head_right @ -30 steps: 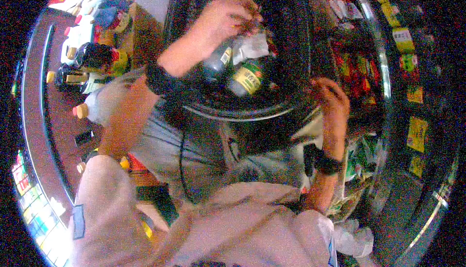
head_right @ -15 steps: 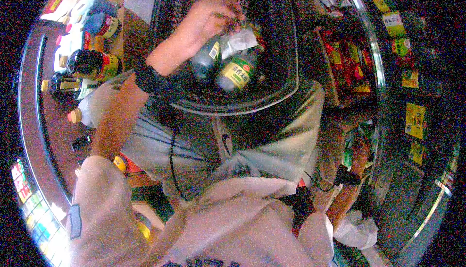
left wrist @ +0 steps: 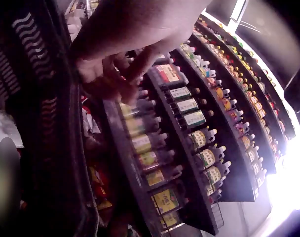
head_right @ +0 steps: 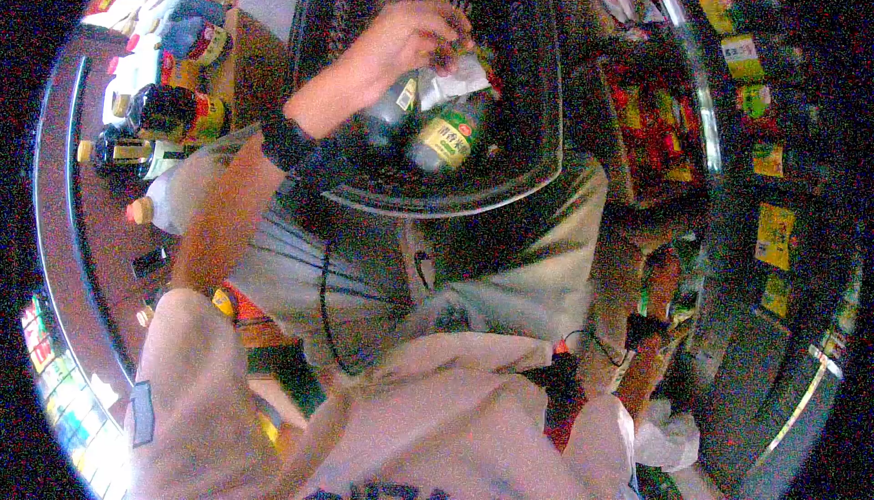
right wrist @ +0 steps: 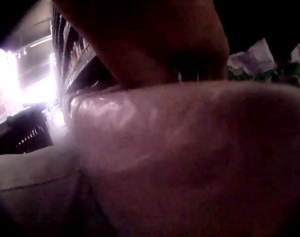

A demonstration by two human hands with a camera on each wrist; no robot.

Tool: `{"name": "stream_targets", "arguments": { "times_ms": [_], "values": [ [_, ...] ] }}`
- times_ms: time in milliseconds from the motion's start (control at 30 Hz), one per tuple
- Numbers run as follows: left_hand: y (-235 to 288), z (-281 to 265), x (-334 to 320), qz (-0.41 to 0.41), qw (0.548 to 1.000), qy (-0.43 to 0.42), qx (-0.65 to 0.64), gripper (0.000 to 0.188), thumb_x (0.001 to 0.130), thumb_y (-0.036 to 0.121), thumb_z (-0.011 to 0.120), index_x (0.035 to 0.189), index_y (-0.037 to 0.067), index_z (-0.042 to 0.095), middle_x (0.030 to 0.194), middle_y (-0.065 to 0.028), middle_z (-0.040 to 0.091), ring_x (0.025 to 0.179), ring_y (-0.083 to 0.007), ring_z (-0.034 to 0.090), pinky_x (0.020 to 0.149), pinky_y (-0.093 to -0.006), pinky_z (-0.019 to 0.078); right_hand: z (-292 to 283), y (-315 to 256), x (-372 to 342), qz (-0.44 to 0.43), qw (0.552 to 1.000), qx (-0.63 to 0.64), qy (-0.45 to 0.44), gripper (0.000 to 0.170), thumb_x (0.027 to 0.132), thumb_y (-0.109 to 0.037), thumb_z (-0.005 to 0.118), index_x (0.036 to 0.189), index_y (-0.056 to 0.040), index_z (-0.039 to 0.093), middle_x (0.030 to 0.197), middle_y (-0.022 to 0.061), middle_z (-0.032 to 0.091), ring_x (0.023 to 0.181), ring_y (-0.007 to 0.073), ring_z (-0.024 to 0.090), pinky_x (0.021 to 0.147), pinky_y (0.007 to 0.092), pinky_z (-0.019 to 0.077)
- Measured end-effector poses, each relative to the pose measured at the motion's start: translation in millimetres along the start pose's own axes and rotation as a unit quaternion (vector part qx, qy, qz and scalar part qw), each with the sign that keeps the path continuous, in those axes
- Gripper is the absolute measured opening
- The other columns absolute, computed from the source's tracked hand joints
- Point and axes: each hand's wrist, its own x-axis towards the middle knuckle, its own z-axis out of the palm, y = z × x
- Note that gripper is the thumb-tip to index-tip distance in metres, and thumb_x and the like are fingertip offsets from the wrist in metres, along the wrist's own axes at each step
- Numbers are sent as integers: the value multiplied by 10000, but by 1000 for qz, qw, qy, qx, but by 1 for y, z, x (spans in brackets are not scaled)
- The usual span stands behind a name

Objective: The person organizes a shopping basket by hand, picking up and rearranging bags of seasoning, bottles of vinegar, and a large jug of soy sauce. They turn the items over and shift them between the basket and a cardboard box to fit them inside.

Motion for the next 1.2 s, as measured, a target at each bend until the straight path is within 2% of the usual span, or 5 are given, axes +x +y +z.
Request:
{"name": "stream_targets", "arguments": {
  "times_ms": [233, 433, 867, 1000, 1200],
  "values": [
    [-8, -2, -5, 37, 997, -10, 74, 191, 747, 115, 529, 866, -11, 610, 753, -129, 639, 557, -205, 606, 498, -273, 474, -87, -74, 30, 287, 944, 149, -59, 257, 842, -220, 551, 977, -3, 581, 979, 172, 601, 847, 326, 577, 739, 402, 446],
    [-2, 6, -10, -27, 999, -12, 25, 199, 748, 121, 525, 870, -11, 610, 751, -125, 639, 543, -202, 598, 494, -269, 472, -123, -85, -11, 217, 973, -75, 9, 161, 836, -129, 577, 929, 2, 564, 818, 152, 587, 746, 278, 583, 659, 384, 452],
    [-64, 20, 10, -45, 968, -244, 48, 349, 699, 99, 571, 1028, -12, 607, 909, -121, 648, 819, -168, 623, 700, -267, 505, -283, -258, 65, 203, 949, 194, 141, 52, 862, -51, 522, 840, -3, 516, 740, 56, 539, 690, 163, 498, 663, 290, 419],
    [-54, 60, -31, 190, 881, -333, 277, 866, 621, 230, 795, 1346, 39, 361, 1380, -122, 391, 1291, -233, 337, 1066, -374, 274, -291, -308, 104, 196, 863, 433, 169, 84, 854, -102, 479, 825, -24, 493, 738, 4, 462, 723, 100, 442, 654, 218, 371],
    [-19, 79, -59, -30, 944, -317, 86, 598, 687, 269, 787, 1164, 16, 529, 1113, -112, 597, 1047, -228, 560, 933, -332, 437, -263, -371, 191, 316, 631, 705, 73, 196, 880, -113, 436, 956, -6, 581, 885, 33, 597, 773, 113, 564, 665, 245, 443]
  ]
}}
